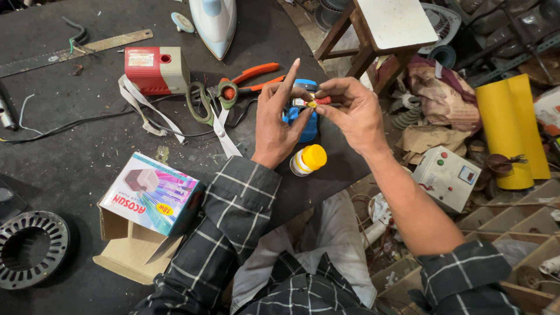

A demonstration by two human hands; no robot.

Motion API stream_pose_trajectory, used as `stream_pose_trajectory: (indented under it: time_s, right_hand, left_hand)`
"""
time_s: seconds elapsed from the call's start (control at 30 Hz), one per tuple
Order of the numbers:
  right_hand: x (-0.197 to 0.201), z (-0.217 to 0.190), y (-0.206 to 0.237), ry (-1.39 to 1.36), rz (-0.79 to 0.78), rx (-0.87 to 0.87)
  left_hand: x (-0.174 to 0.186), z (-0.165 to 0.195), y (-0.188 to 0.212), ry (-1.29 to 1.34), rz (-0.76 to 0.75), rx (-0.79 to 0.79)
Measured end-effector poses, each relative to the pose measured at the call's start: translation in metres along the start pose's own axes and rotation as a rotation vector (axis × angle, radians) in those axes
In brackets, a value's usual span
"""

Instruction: The person sits at a workbench and manipulates a small red cylindrical component, applying adhesive from a yellow-capped bottle. They then insert the component into a blue device and adjust it with their fingers.

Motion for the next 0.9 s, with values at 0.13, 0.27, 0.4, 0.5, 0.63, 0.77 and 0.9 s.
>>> stream_pose_trajectory:
  time_s: [0.13, 0.27, 0.4, 0.5, 0.63, 0.77, 0.9]
  right_hand:
    - [0.004, 0.003, -0.001, -0.080, 0.001, 0.000]
    - [0.006, 0.006, 0.000, -0.148, -0.019, 0.003]
    - [0.006, 0.009, 0.001, -0.231, -0.060, -0.053]
    - [0.005, 0.009, 0.000, -0.258, -0.085, -0.069]
    - [0.006, 0.009, 0.001, -0.242, -0.104, -0.053]
    - [0.008, 0.009, 0.001, -0.231, -0.086, -0.048]
    - [0.009, 0.004, 0.007, -0.050, -0.060, 0.056]
  left_hand:
    - [0.004, 0.003, -0.001, 0.123, 0.021, 0.004]
    - [0.003, -0.002, -0.001, 0.275, 0.034, 0.083]
    - [0.000, -0.010, 0.001, 0.435, 0.066, 0.130]
    - [-0.001, -0.016, 0.003, 0.519, 0.065, 0.167]
    - [-0.002, -0.021, 0.006, 0.607, 0.050, 0.228]
    - [-0.002, -0.021, 0.005, 0.605, 0.036, 0.214]
    - [-0.002, -0.018, 0.004, 0.617, 0.038, 0.224]
Point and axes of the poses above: each hand's wrist, its own y-axis away from the middle knuckle, its own x-axis out of the back of the hand, z = x × y, the point moved 3 cm from there along -y, towards the middle knuckle, and after that the axes turned 14 degrees about -x, right-handed, at the moved point
